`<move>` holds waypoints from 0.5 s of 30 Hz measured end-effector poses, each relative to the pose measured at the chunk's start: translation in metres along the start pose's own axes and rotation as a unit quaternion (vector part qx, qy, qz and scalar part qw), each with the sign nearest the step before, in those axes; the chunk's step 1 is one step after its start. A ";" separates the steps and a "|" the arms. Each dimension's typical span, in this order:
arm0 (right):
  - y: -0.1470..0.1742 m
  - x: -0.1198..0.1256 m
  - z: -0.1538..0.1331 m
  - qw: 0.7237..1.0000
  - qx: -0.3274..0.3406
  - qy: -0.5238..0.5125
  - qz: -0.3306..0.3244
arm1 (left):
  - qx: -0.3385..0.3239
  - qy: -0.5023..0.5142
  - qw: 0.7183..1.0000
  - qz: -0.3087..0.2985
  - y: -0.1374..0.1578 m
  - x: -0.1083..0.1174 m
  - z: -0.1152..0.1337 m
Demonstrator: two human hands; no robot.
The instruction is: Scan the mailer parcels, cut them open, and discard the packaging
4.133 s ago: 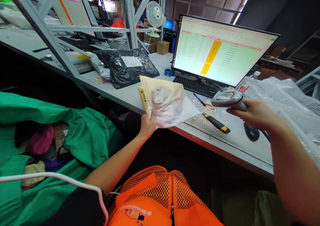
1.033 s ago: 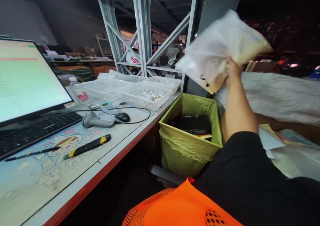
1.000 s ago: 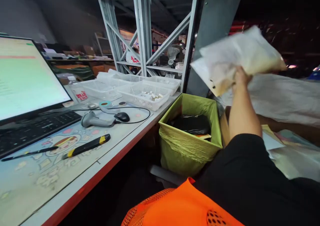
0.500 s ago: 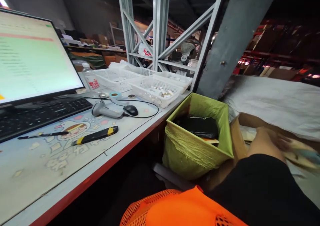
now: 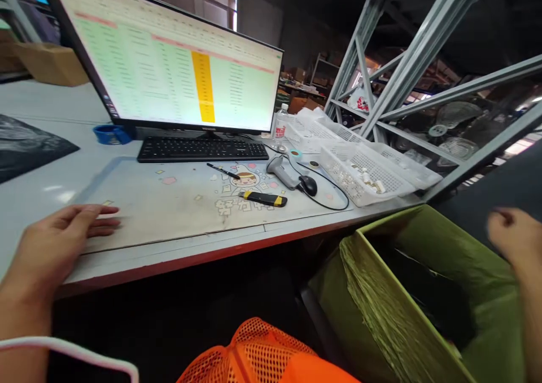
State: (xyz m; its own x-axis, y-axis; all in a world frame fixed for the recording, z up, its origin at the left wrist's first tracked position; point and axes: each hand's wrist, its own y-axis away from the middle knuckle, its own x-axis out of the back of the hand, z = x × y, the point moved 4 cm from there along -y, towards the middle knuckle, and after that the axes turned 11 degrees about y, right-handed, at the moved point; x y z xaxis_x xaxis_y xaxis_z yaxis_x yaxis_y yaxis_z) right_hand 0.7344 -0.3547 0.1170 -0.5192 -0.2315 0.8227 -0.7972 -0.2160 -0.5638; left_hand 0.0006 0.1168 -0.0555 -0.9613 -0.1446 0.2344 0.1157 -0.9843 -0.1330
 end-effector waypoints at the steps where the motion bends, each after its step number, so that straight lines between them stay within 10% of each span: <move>1: 0.002 -0.007 -0.046 0.999 0.039 -0.032 0.014 | -0.004 0.022 1.000 -0.004 -0.003 -0.001 -0.002; 4: 0.043 -0.044 -0.217 0.938 0.289 -0.178 -0.066 | -0.006 0.058 0.998 0.004 -0.012 -0.001 -0.013; 8: 0.111 -0.101 -0.373 0.903 0.354 -0.173 -0.168 | -0.012 0.097 0.995 -0.014 -0.019 0.004 -0.022; 15: 0.111 -0.167 -0.417 0.895 0.371 -0.163 -0.187 | -0.039 0.126 0.991 -0.029 -0.017 0.008 -0.019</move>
State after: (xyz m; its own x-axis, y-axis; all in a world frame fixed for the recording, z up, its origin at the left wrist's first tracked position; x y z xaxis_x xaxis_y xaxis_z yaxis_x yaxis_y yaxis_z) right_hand 0.6037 0.0556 -0.0527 -0.0450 -0.2508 0.9670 -0.4099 -0.8781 -0.2468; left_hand -0.0135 0.1345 -0.0693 -0.9988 -0.0480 -0.0017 0.0474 -0.9780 -0.2033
